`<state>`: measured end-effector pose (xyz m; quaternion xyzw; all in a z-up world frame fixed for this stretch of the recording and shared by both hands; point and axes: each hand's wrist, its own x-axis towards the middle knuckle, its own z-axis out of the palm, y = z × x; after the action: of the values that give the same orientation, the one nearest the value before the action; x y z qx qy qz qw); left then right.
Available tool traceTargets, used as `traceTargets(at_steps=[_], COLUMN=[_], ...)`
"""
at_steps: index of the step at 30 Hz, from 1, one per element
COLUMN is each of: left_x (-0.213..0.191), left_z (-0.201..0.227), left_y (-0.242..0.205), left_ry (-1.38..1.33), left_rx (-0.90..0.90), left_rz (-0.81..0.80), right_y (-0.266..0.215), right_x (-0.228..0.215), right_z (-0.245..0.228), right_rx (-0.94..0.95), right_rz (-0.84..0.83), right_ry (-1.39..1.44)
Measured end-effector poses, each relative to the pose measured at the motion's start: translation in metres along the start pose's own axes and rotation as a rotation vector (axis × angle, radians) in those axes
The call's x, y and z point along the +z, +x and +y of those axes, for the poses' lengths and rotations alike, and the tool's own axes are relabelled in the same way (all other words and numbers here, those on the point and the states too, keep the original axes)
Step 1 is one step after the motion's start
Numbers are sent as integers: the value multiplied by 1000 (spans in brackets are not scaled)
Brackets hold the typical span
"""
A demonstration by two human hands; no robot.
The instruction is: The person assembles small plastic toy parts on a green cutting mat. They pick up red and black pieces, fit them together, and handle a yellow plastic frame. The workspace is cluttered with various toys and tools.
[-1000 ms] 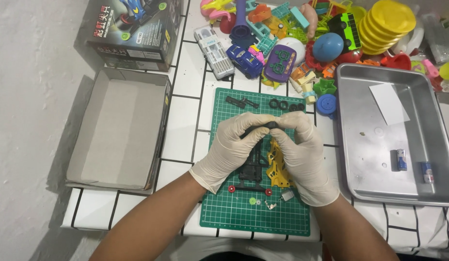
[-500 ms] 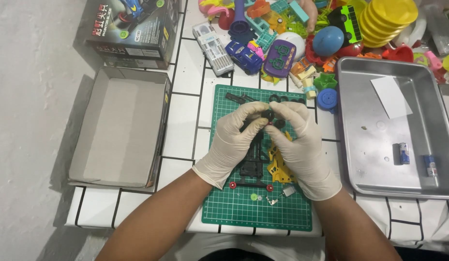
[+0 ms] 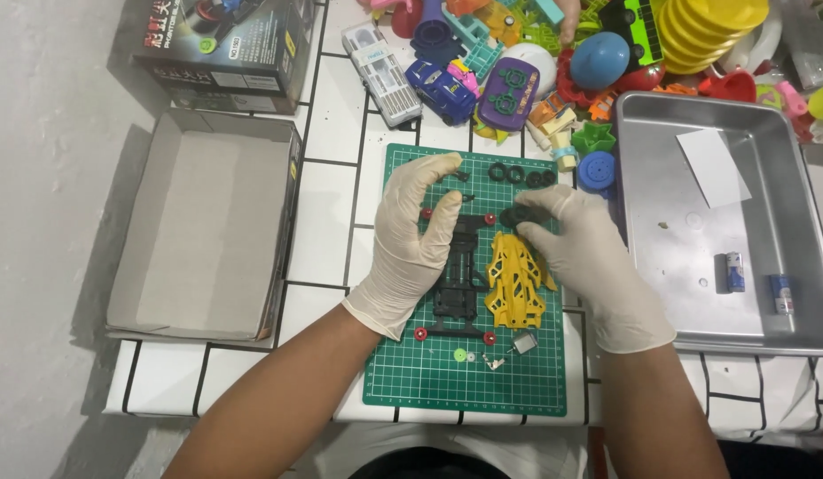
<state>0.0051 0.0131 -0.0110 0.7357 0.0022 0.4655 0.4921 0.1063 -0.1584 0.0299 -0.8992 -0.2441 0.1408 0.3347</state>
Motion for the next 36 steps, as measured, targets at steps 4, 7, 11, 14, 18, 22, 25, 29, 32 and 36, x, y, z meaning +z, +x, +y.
traceTargets(at_steps=[4,7,11,14,18,22,25,29,32,36], left_x=[-2,-2,0,0,2,0,9,34,30,33], left_z=[2,2,-4,-11,-6,46,93,123,143,155], left_y=[0,-1,-1,-2,2,21,27,28,24,18], left_ry=[10,5,-9,-43,-216,-442,-866,-1215,-1314,-1435], left_rx=[0,-9,-23,-49,-60,-47,-171,-133,-134,-165], left_rz=[-6,-8,-8,36,99,114,10,-30,-53,-60], right_y=[-5,-4,-2,-8,-24,-61,-88,-116,-137,-159], right_x=[2,5,3,3,17,29,44,52,60,71], right_z=[-11,-5,2,-1,-8,-60,-72,-84,-90,-98], right_rx=[-39,-42,-140,-257,-514,-411,-320,-350,-362,-385], right_rz=[-30,-35,-2,86,275,21,-286,-296,-306,-336], right_ry=[-14,-10,-91,-78,326,781,1231,1253,1279,1321])
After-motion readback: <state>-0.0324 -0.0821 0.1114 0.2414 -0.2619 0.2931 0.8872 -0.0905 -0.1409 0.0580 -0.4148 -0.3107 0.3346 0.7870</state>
